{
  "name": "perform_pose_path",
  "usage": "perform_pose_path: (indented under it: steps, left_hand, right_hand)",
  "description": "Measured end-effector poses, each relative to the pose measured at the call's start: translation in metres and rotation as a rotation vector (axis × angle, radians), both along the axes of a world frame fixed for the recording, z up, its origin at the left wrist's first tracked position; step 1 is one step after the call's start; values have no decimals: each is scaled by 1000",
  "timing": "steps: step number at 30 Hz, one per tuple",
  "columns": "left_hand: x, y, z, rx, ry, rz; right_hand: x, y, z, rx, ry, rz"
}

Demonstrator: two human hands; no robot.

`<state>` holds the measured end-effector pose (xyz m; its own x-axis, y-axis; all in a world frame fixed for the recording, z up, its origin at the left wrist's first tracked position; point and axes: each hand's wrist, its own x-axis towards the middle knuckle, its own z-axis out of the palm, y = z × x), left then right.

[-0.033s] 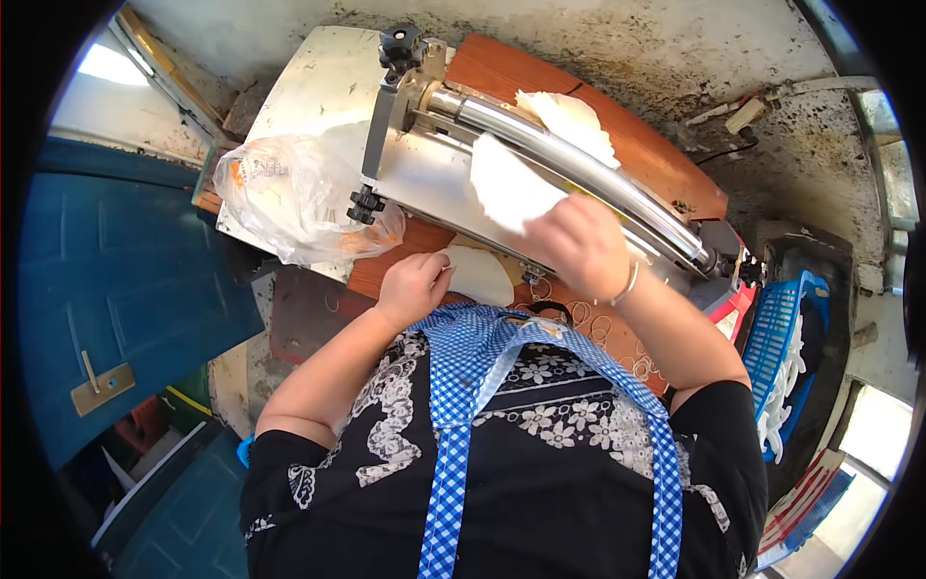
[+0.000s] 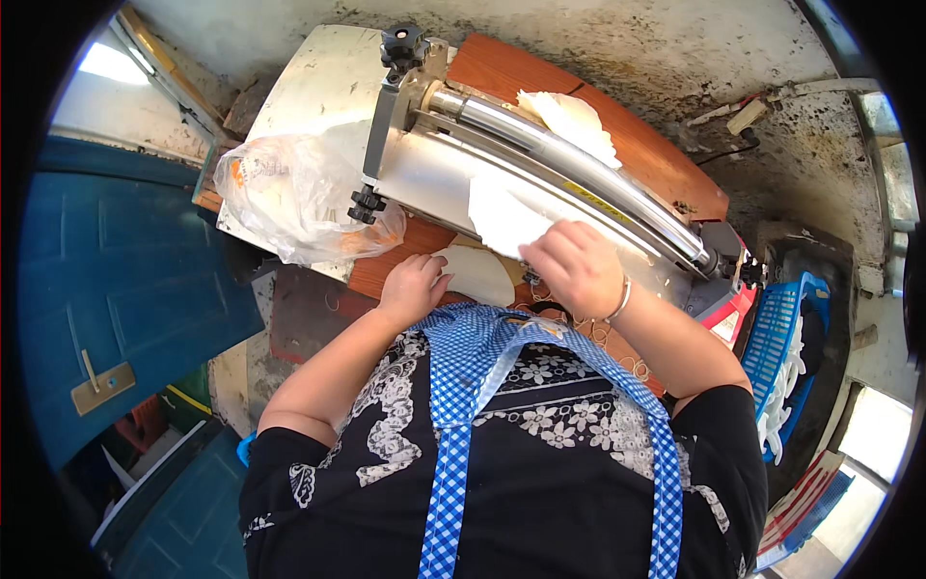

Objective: Manually applying material or glue to shoe upper components using a rolling machine.

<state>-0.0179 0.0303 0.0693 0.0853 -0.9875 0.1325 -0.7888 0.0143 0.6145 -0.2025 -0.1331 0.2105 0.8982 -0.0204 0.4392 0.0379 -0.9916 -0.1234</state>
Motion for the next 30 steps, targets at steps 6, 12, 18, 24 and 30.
perform_pose_path:
  steps: [6,12,18,24,30]
  left_hand:
    - [-9,-12,-31,6,-88,85]
    - [10,-5,-13,226,385,65]
    - [32,-3,47,186,518,44]
    - [20,-11,92,-20,898,318]
    - [10,-23,104,129,1272,343]
  right_hand:
    - [-10,-19,-16,-96,-5,-436]
    - [-13,-4,-4,67,-98,-426]
    - [7,18,-2,503,-92,-325]
    - [36,34,-24,1261,219,-365]
    - [29,25,-37,1606,-52,-636]
